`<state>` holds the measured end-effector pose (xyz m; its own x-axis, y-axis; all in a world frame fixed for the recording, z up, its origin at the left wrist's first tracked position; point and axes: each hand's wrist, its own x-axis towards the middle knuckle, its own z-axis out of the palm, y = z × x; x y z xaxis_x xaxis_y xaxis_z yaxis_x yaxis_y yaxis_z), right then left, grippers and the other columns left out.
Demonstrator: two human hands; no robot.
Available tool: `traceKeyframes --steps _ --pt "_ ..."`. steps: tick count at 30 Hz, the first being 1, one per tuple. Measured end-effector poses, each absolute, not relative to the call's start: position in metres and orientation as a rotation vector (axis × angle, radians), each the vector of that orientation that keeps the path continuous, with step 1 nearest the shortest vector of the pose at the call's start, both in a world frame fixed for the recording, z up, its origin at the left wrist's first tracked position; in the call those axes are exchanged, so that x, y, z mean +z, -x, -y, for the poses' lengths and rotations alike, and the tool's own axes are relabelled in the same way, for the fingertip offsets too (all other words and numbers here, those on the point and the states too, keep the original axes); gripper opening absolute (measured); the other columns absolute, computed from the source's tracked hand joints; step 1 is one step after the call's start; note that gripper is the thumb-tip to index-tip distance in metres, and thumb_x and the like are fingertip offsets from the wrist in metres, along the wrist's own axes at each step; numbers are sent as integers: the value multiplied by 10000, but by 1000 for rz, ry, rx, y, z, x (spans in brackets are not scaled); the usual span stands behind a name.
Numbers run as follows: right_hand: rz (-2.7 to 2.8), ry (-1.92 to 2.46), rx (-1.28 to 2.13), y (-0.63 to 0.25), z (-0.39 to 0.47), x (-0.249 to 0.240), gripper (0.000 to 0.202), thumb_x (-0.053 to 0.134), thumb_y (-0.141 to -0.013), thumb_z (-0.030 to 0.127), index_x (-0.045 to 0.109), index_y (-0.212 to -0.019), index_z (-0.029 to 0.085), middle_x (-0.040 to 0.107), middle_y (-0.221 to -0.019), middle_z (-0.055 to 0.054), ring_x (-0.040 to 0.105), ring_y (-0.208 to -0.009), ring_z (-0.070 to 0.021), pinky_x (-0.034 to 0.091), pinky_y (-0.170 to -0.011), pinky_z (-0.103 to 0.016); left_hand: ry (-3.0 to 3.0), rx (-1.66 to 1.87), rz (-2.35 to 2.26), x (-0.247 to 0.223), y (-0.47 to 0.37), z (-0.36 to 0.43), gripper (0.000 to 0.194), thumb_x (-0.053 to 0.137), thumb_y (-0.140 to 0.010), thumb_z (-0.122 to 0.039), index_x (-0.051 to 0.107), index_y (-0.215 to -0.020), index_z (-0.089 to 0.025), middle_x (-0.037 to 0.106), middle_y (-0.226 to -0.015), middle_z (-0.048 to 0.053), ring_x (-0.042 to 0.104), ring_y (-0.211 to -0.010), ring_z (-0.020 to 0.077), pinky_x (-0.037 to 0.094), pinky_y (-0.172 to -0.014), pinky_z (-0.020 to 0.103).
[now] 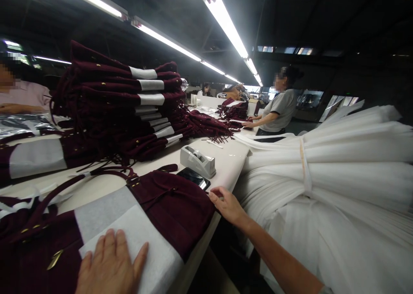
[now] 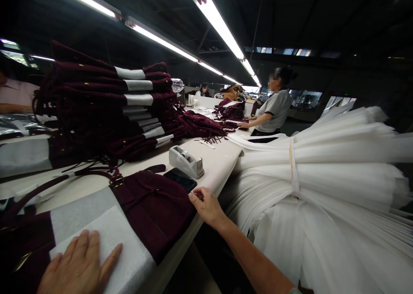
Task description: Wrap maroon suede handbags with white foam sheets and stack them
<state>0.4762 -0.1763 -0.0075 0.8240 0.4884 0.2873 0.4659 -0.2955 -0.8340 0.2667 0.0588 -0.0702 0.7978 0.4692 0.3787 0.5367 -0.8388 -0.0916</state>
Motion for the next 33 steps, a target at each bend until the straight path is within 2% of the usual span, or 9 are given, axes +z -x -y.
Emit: traceKeyframes --steps 3,8,11,15,19,23,26,30,33 --pt "966 1946 -293 -466 167 44 339 562 -933 432 605 -1166 191 618 -1143 -89 569 -1081 -219 454 -969 -381 2824 -462 829 -70 -265 -58 776 280 -817 -457 461 -1330 96 426 -1419 313 344 -1368 407 229 -1119 544" --pt "1384 1841 -360 -451 126 92 366 500 -982 417 556 -1250 173 598 -1232 -88 521 -1195 -200 382 -1072 -362 2798 -493 852 -79 -268 -64 784 278 -808 -460 462 -1321 103 441 -1403 319 373 -1347 409 244 -1112 547" --pt "1651 1922 -212 -462 103 79 460 486 -983 452 507 -1342 166 525 -1374 -112 424 -1328 -222 316 -1131 -395 2777 -522 792 -79 -267 -64 810 230 -815 -469 452 -1310 132 437 -1392 340 375 -1334 431 254 -1096 563" --pt "1863 2037 103 -486 96 30 573 444 -984 508 413 -1450 174 378 -1512 -136 259 -1438 -258 221 -1175 -461 2752 -482 725 -71 -263 -58 763 218 -820 -400 458 -1304 138 428 -1392 349 361 -1341 443 258 -1087 566" --pt "1784 2067 54 -497 111 -10 546 475 -976 493 426 -1445 218 377 -1518 -113 264 -1438 -234 183 -1185 -467 2786 -391 748 -65 -260 -53 711 278 -819 -377 469 -1327 83 428 -1419 307 330 -1373 422 239 -1113 550" --pt "1702 1996 -78 -495 128 -26 518 481 -977 468 436 -1437 235 412 -1496 -90 258 -1439 -222 185 -1187 -462 2862 -398 828 -56 -260 -50 736 284 -836 -442 460 -1336 68 425 -1429 297 307 -1394 403 215 -1131 562" --pt "1608 1940 -95 -495 136 -33 506 417 -988 513 480 -1406 235 437 -1476 -84 255 -1438 -227 198 -1184 -467 2949 -331 785 -46 -259 -48 771 305 -839 -504 474 -1336 62 440 -1420 293 324 -1385 414 235 -1123 561" --pt "1517 1879 24 -502 142 -39 619 335 -978 610 424 -1449 218 428 -1482 -97 243 -1444 -238 199 -1185 -475 2865 -274 829 -37 -261 -42 817 297 -839 -519 442 -1350 102 391 -1447 314 331 -1384 411 242 -1125 530" --pt "1381 1794 225 -511 146 -29 646 217 -997 613 361 -1485 216 443 -1473 -108 325 -1412 -228 277 -1159 -457 2792 -247 889 -34 -263 -37 798 287 -852 -496 417 -1369 98 361 -1467 312 333 -1389 393 233 -1132 512"
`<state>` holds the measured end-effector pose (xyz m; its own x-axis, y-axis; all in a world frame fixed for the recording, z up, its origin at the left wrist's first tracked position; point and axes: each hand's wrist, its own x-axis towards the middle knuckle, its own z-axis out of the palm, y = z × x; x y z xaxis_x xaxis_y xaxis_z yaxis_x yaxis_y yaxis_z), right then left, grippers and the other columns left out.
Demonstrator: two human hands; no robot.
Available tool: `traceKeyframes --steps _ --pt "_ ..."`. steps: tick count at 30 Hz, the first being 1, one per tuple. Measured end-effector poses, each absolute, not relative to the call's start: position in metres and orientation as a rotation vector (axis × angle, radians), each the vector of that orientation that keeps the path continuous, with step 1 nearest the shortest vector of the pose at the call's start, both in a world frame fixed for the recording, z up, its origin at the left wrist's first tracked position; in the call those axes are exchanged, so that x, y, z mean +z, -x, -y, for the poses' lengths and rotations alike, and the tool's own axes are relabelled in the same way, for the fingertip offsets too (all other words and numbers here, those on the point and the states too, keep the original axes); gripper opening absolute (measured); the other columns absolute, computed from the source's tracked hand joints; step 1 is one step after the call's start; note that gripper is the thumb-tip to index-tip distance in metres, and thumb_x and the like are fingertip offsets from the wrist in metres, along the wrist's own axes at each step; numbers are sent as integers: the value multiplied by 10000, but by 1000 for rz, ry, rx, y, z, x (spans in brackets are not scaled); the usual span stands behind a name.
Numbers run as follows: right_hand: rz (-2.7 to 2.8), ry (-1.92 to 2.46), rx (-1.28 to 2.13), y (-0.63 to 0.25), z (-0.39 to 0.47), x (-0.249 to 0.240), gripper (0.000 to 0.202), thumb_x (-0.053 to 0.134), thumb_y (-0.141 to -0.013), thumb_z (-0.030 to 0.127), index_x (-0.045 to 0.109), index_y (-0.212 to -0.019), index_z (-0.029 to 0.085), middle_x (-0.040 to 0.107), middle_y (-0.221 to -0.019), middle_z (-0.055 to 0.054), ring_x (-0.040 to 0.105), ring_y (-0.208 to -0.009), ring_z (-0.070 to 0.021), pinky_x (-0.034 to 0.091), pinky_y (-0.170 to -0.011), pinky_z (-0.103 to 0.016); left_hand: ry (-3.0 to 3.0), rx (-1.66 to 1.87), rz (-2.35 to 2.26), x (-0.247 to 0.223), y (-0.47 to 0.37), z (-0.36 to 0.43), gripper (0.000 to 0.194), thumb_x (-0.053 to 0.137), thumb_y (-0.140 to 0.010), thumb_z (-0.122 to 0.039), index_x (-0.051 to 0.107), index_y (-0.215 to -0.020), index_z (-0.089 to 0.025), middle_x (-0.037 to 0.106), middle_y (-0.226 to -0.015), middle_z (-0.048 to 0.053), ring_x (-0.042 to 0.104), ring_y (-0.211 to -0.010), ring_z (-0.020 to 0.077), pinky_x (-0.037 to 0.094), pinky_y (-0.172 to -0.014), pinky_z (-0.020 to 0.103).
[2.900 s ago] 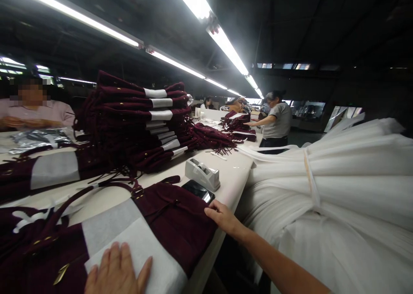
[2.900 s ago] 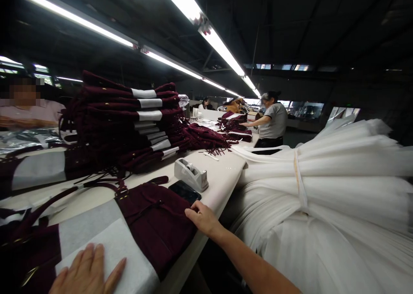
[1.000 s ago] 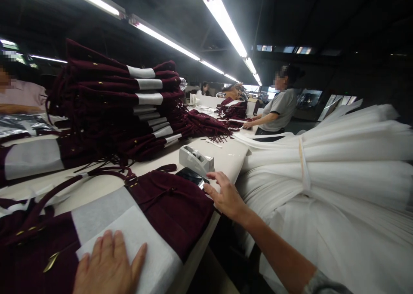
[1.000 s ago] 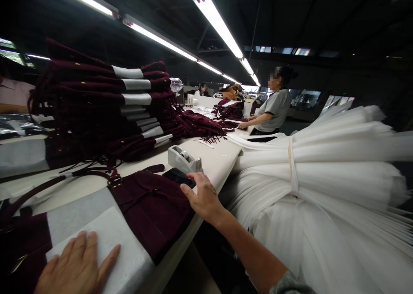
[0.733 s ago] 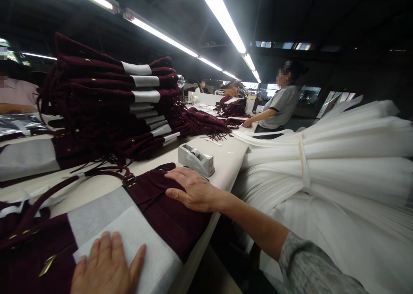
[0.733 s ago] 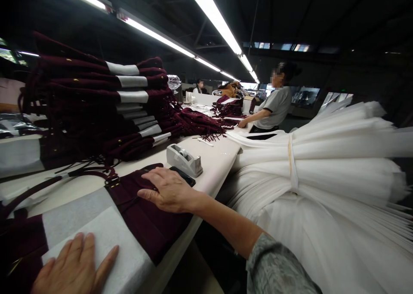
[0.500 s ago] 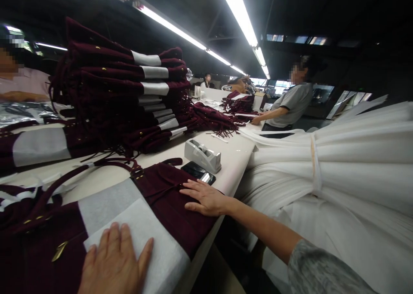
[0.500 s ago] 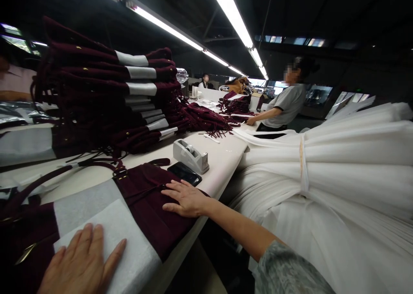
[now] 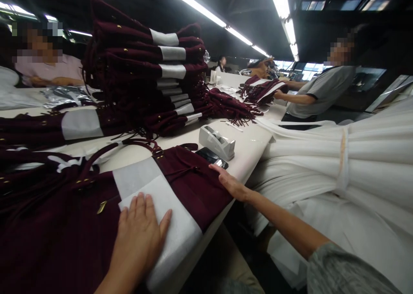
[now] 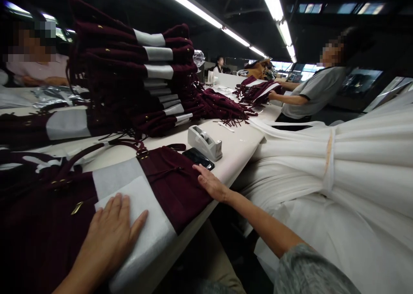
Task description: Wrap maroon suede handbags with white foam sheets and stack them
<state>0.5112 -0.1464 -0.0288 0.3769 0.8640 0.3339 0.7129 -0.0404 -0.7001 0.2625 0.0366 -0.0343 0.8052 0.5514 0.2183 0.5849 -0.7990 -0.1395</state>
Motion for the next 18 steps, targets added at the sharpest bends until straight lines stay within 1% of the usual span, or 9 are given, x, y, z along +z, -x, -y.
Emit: traceKeyframes --steps 2,3,7,9,11,13,15,16,18 --pt "1292 1720 253 -516 150 -10 652 131 -1005 598 349 -1490 220 467 -1455 -100 384 -1380 -218 314 -1142 -444 2781 -200 892 -32 -263 -34 778 296 -866 -486 408 -1380 87 362 -1469 306 329 -1393 386 229 -1136 504" --pt "1268 1696 214 -517 151 4 657 116 -1004 598 357 -1485 221 471 -1453 -92 388 -1377 -219 308 -1145 -446 2774 -181 893 -31 -263 -33 771 304 -871 -483 406 -1383 84 362 -1469 305 328 -1394 385 228 -1138 502" --pt "1336 1717 -46 -504 152 62 627 188 -999 613 403 -1462 248 407 -1501 -50 267 -1437 -252 221 -1178 -485 2758 -151 883 -27 -263 -32 748 326 -887 -470 401 -1386 82 360 -1471 301 331 -1392 386 236 -1139 503" --pt "1465 1710 -172 -490 147 76 603 220 -1005 595 396 -1468 252 394 -1509 -43 227 -1451 -259 204 -1184 -496 2759 -149 877 -26 -264 -32 743 333 -893 -466 398 -1387 85 361 -1468 304 328 -1394 388 244 -1137 504" --pt "1605 1716 -272 -475 138 68 574 267 -1014 554 387 -1473 231 384 -1515 -52 210 -1456 -258 181 -1192 -502 2762 -149 883 -26 -264 -32 742 343 -896 -465 390 -1391 87 351 -1472 308 320 -1397 389 238 -1140 505" --pt "1685 1800 -294 -463 129 41 546 342 -1016 498 391 -1469 198 387 -1513 -83 243 -1445 -257 195 -1190 -505 2782 -148 896 -26 -264 -32 744 359 -899 -463 374 -1399 88 330 -1480 311 311 -1401 394 228 -1144 511" --pt "1657 1941 -256 -458 123 8 505 423 -1001 434 448 -1430 169 440 -1472 -126 338 -1401 -265 272 -1162 -502 2814 -147 916 -25 -264 -31 740 371 -906 -454 356 -1406 91 312 -1486 316 293 -1408 398 218 -1147 520" --pt "1600 1991 -255 -458 121 -7 451 435 -999 393 509 -1379 162 481 -1437 -136 393 -1366 -267 308 -1145 -495 2826 -141 928 -24 -264 -30 735 372 -912 -450 347 -1410 90 303 -1490 315 283 -1412 396 215 -1148 521" --pt "1483 2011 -261 -462 121 -23 374 427 -998 323 578 -1299 161 552 -1362 -128 480 -1291 -246 373 -1110 -445 2833 -114 952 -22 -265 -29 729 367 -924 -450 330 -1422 81 283 -1502 308 266 -1421 388 205 -1153 516"
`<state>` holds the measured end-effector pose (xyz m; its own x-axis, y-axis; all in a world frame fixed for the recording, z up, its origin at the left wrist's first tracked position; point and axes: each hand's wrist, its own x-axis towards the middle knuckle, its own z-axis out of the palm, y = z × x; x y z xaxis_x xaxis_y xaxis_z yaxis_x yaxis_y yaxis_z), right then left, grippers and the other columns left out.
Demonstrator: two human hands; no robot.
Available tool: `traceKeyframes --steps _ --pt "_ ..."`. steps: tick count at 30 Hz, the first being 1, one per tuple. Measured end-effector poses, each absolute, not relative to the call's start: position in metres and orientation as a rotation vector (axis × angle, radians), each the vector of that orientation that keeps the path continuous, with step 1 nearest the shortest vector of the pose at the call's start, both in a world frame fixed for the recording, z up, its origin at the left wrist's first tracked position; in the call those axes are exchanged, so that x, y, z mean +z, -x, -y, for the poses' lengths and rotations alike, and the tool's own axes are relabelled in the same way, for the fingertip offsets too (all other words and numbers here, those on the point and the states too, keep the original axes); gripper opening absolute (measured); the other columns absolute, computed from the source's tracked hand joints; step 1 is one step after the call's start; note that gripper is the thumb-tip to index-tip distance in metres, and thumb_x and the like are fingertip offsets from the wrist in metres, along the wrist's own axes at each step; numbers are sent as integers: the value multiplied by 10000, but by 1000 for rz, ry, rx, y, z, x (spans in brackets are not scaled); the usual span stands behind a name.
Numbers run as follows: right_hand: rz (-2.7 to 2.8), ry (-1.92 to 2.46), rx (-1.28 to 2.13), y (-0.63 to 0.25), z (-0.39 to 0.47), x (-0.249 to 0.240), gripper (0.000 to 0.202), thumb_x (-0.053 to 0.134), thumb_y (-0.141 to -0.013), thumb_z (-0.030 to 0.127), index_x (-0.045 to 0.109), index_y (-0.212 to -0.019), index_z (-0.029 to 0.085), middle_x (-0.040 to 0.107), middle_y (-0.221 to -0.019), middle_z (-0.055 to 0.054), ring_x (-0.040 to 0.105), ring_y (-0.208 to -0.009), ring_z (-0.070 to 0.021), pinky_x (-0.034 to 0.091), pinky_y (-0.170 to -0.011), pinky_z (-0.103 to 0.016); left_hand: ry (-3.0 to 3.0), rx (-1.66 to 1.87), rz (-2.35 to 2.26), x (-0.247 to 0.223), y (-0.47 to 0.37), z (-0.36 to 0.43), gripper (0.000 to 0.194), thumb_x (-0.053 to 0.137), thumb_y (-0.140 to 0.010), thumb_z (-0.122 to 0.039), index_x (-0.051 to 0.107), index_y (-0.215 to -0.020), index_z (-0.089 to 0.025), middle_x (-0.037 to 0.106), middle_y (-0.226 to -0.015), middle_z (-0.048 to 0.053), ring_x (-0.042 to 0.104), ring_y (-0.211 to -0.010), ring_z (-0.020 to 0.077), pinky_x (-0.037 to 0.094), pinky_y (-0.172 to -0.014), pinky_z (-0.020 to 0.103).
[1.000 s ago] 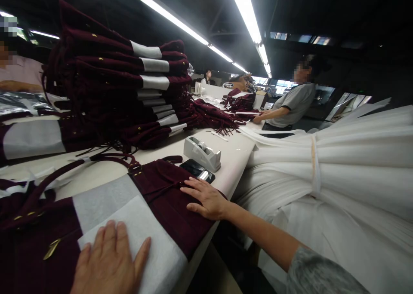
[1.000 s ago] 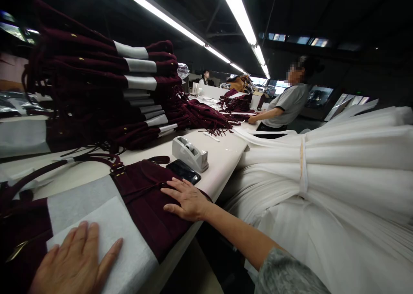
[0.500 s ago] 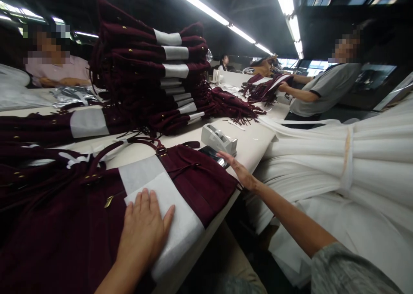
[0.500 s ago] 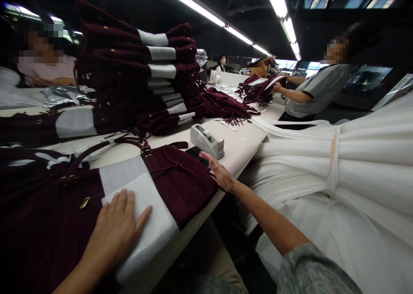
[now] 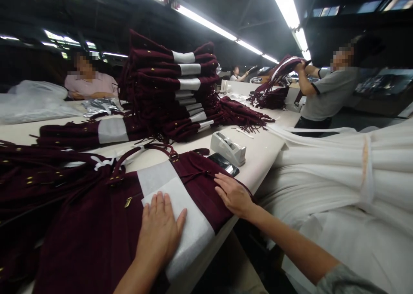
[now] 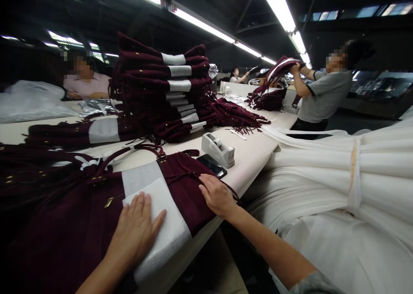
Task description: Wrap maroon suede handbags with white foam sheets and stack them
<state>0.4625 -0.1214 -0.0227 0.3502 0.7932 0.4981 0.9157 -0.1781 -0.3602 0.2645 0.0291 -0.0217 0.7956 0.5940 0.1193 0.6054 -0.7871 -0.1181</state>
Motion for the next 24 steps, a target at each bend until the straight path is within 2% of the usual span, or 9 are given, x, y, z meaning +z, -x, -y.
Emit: traceKeyframes --steps 3,5,9,11,14,17,20,24 --pt "1319 2000 -252 -474 121 -13 329 471 -973 287 597 -1255 172 631 -1218 -99 612 -1067 -208 489 -971 -364 2832 -84 969 -19 -265 -28 724 360 -939 -457 316 -1432 70 266 -1510 303 259 -1426 379 194 -1158 510" --pt "1288 2108 -260 -480 115 5 310 552 -938 325 628 -1201 180 657 -1117 -91 625 -953 -210 511 -887 -357 2829 -81 966 -18 -265 -27 720 353 -945 -458 318 -1430 72 269 -1508 306 260 -1425 380 200 -1156 512" --pt "1410 2548 -279 -479 89 30 328 686 -844 461 708 -995 170 638 -1043 -123 556 -1039 -276 476 -870 -374 2790 -10 964 -16 -266 -26 727 325 -954 -480 303 -1441 59 267 -1515 291 252 -1431 369 210 -1156 503" --pt "1425 2698 -209 -474 74 32 268 729 -812 392 717 -922 148 616 -1081 -148 528 -1077 -297 459 -875 -380 2778 27 962 -13 -265 -25 728 307 -959 -489 298 -1446 52 265 -1518 281 247 -1434 362 212 -1157 497" --pt "1368 2723 -149 -467 59 29 95 678 -821 184 711 -881 119 594 -1127 -182 512 -1112 -320 425 -912 -417 2779 33 964 -9 -265 -24 723 283 -964 -487 291 -1450 49 263 -1520 273 246 -1435 357 218 -1156 495" --pt "1271 2650 -111 -465 56 27 131 574 -852 90 679 -931 97 606 -1103 -201 566 -1041 -302 430 -885 -410 2797 18 974 -7 -264 -23 720 276 -966 -484 287 -1451 48 266 -1519 272 251 -1433 357 221 -1155 495" --pt "1173 2514 -26 -470 57 29 116 546 -896 152 636 -957 111 652 -953 -142 615 -890 -240 453 -802 -342 2819 -8 983 -8 -263 -23 719 281 -964 -481 295 -1447 52 280 -1513 277 257 -1430 359 216 -1157 493" --pt "1029 2337 162 -485 59 21 179 482 -939 233 590 -834 136 638 -747 -53 608 -691 -166 461 -633 -249 2825 -56 988 -11 -261 -23 717 283 -958 -477 313 -1439 54 295 -1506 280 265 -1426 368 222 -1151 501"
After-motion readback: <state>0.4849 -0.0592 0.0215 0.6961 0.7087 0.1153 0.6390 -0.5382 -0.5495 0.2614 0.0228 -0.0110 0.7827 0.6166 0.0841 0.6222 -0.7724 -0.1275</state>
